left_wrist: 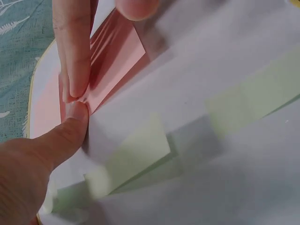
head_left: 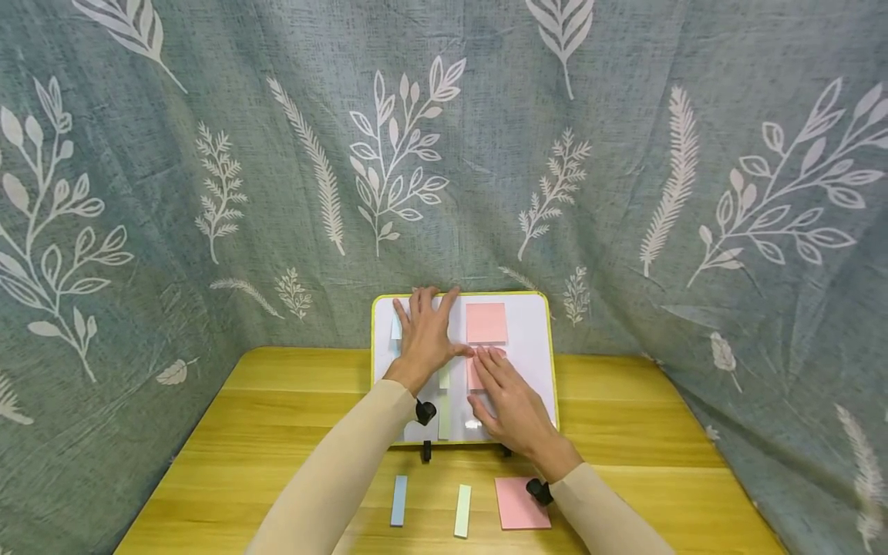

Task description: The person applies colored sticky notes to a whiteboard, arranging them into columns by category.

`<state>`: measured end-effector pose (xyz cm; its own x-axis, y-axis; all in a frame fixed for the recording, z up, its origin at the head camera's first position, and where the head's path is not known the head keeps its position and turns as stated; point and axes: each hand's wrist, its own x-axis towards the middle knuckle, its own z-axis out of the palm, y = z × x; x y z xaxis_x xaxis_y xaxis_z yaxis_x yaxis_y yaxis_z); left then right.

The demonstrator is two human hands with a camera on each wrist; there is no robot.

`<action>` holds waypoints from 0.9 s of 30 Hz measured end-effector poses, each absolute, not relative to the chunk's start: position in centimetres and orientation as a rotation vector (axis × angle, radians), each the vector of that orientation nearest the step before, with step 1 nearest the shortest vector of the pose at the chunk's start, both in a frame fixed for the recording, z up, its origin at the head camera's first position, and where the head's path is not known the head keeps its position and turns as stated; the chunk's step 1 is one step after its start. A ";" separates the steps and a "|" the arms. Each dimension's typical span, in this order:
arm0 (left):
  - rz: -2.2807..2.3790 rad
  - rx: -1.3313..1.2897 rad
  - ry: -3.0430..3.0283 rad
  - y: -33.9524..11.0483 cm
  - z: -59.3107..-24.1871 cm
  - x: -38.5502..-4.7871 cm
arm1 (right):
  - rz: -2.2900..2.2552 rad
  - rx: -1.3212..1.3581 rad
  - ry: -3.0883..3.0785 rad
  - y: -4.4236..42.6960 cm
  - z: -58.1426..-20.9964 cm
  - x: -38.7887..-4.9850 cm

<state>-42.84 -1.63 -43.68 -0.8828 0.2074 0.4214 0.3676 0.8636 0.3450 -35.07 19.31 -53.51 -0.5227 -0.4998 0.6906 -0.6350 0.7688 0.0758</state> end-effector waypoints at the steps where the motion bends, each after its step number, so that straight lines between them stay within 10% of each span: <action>1: -0.605 -0.425 -2.662 -1.6 -43.7 -42.9 | 0.229 0.844 -2.248 19.3 -53.5 -35.0; 27: -0.665 -0.470 -2.535 -1.7 -44.2 -43.5 | 0.110 0.580 -2.630 20.5 -53.4 -33.5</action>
